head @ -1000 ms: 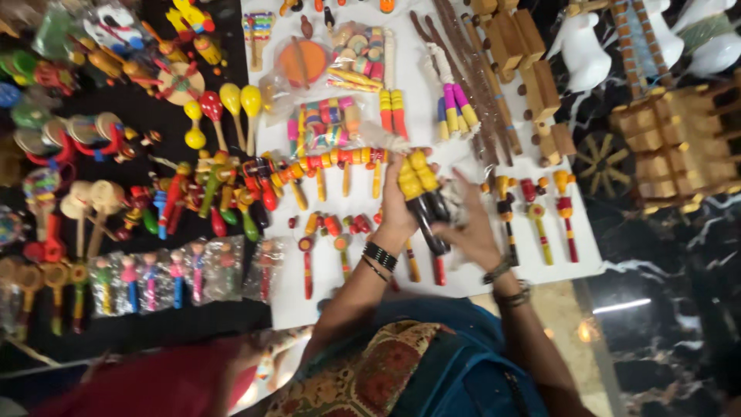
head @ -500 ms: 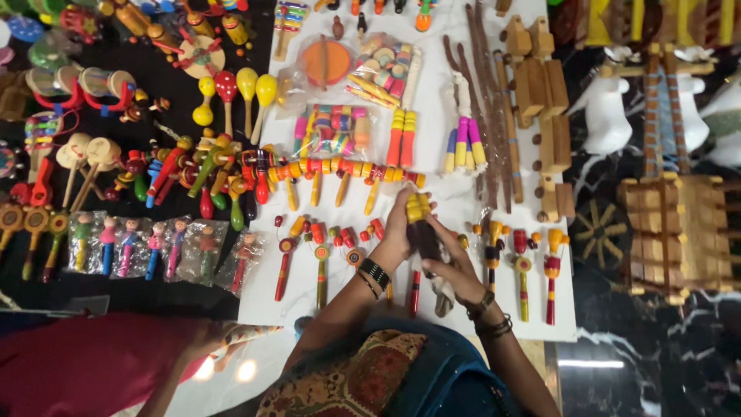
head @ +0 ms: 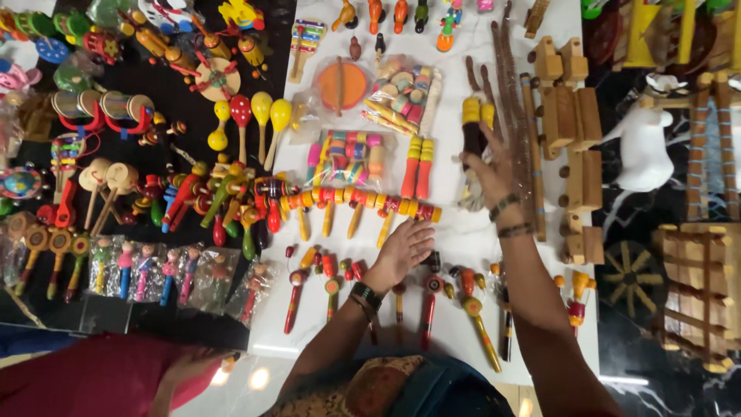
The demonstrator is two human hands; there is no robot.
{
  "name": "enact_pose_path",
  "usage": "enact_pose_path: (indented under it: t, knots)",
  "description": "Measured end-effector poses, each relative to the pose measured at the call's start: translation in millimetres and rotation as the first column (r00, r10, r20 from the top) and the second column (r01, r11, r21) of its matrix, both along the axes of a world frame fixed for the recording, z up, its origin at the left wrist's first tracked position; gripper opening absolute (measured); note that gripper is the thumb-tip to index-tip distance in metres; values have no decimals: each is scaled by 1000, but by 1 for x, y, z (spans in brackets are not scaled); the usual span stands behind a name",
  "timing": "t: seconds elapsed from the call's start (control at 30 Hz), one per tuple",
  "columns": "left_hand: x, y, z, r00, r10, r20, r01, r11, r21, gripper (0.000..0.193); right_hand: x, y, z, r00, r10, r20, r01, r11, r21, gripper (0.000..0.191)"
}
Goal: The person wipes various wooden toys on a table using a white cloth. They pick up each toy, wipe it, and place it back among other toys. The person handles items one at a time, including maracas, rattles, and small wooden figures.
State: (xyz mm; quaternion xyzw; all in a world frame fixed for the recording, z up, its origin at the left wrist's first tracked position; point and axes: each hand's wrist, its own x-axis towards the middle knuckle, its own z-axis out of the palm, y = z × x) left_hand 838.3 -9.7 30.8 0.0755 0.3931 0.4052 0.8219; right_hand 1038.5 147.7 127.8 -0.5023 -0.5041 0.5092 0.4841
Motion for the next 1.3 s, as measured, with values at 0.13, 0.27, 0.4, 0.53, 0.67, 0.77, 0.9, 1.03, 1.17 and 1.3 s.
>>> enact_pose_path:
  t: [0.13, 0.27, 0.4, 0.53, 0.67, 0.77, 0.9, 1.03, 1.17, 1.3]
  knots:
    - [-18, 1, -5, 997, 73, 11, -73, 996, -42, 52, -15, 47, -26, 974, -28, 223, 23, 999, 24, 82]
    - [-38, 4, -9, 982, 186, 13, -184, 978, -96, 44, -26, 34, -66, 815, 67, 576, 23, 989, -147, 93]
    - [-42, 17, -12, 971, 238, 5, -236, 967, -98, 42, -35, 6, -89, 552, 34, 833, 6, 999, -45, 102]
    - [-41, 42, -9, 945, 288, 152, -286, 957, -36, 40, -41, -6, -90, 476, 116, 872, 20, 990, -143, 104]
    - [-33, 69, 0, 949, 299, 99, -292, 953, -79, 41, -40, -9, -89, 417, 68, 906, -67, 997, -44, 105]
    - [-28, 77, 8, 934, 318, 160, -315, 948, -48, 39, -35, -11, -94, 446, 116, 888, -97, 992, -82, 98]
    - [-31, 85, 10, 935, 332, 123, -327, 943, -54, 39, -23, -17, -98, 553, 31, 832, -87, 996, 20, 77]
    - [-41, 124, 4, 928, 371, 12, -371, 928, 5, 36, -13, -24, -93, 705, -136, 696, 32, 986, 161, 57]
    - [-42, 199, 0, 857, 507, -96, -502, 862, 73, 35, -6, -28, -80, 763, -216, 610, -46, 922, 384, 47]
    - [-37, 246, -2, 814, 526, -247, -525, 848, 78, 34, -3, -33, -81, 799, -198, 568, 19, 952, 305, 40]
